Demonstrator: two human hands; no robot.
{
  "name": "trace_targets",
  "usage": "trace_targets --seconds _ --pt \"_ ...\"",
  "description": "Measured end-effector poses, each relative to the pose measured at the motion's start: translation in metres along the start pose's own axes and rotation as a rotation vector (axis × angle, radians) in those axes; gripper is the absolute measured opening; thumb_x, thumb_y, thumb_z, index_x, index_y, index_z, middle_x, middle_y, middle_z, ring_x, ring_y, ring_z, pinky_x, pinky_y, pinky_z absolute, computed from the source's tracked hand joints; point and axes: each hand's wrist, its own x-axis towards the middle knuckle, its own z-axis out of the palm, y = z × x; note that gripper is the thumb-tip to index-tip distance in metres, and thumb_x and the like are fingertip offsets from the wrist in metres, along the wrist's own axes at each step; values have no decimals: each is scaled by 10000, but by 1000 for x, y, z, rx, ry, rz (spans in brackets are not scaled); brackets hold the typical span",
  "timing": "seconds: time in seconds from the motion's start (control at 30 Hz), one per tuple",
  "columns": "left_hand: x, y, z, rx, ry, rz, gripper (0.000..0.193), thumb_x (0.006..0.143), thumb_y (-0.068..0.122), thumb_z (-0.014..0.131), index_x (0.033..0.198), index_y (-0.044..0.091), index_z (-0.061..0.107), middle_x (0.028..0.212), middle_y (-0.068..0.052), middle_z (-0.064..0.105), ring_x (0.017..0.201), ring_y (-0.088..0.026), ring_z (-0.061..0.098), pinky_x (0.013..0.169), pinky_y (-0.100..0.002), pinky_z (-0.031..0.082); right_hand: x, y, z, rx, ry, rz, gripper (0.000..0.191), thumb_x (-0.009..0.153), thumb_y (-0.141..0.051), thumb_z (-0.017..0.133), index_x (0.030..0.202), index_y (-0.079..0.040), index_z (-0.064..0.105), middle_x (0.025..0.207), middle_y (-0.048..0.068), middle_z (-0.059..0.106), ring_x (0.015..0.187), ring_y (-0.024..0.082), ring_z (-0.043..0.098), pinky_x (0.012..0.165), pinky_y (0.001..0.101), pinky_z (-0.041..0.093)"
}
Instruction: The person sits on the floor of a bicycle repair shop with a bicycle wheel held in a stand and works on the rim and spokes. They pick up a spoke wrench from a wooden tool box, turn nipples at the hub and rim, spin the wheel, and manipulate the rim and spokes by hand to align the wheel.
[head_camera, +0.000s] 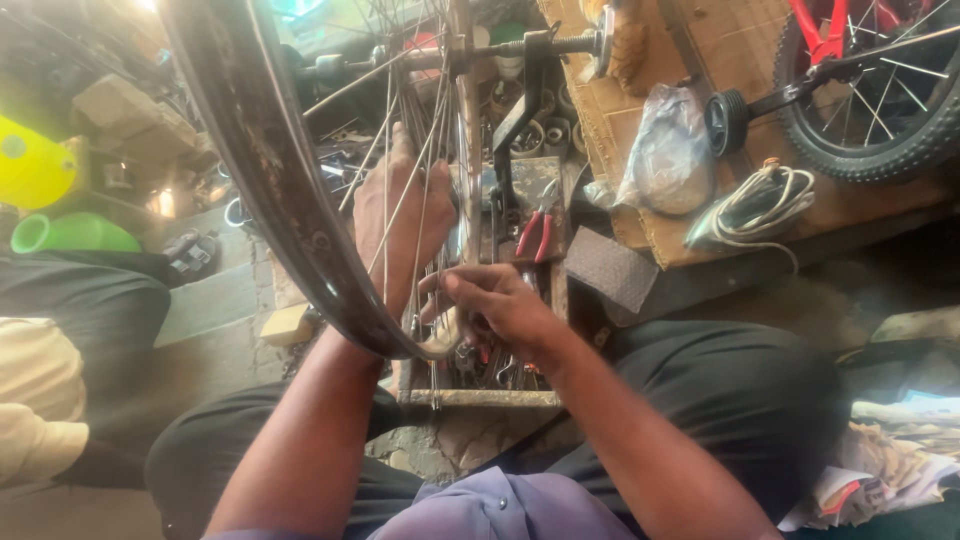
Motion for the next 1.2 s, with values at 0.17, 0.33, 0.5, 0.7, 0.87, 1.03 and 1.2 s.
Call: trace_targets --seconds 0.17,0.33,0.5,0.7,0.87,1.03,1.2 --pt "10 -4 6 -5 -157 -201 380 983 220 655 1278 -17 611 954 -256 732 903 -375 742 763 -488 566 -1 4 -2 203 -55 18 408 1054 -323 523 1167 35 683 935 142 771 467 64 579 380 196 445" --pt "24 -10 16 75 -42 -117 528 767 382 909 960 -11 613 897 -200 686 850 -356 680 727 -488 519 6 14 -8 170 85 28 388 1052 -321 556 1065 31 718 871 167 787 459 100 573 413 226 465" --pt "29 -22 27 111 -91 -112 571 750 447 911 932 5 597 879 -181 680 818 -342 685 687 -484 529 29 24 -23 -121 349 112 302 974 -328 677 913 -42 752 764 116 743 446 82 558 375 243 435" --pt "25 -37 27 65 -100 16 510 899 377 831 1067 -40 592 875 -208 685 779 -355 693 670 -473 549 39 30 -34 -239 205 84 356 964 -370 656 871 -42 759 754 108 786 425 93 551 366 268 413" --pt "-5 -57 21 -530 -259 -421 459 1036 409 535 1390 117 509 959 -48 734 717 -167 741 598 -325 604 43 28 -35 -279 189 46 394 974 -411 664 892 -42 775 761 102 789 467 76 566 432 253 437" --pt "-80 -88 47 -541 -232 -393 342 1013 325 542 1229 70 612 893 -58 723 679 -102 695 535 -269 583 44 33 -33 -438 287 117 391 949 -426 639 872 -67 774 764 64 780 460 117 532 421 294 432" --pt "-120 -124 80 -898 -247 -246 275 1111 271 593 1086 20 701 900 -56 724 774 -107 658 677 -268 539 40 35 -34 -377 238 -68 330 923 -415 682 958 -112 809 912 15 803 800 60 720 699 229 603"
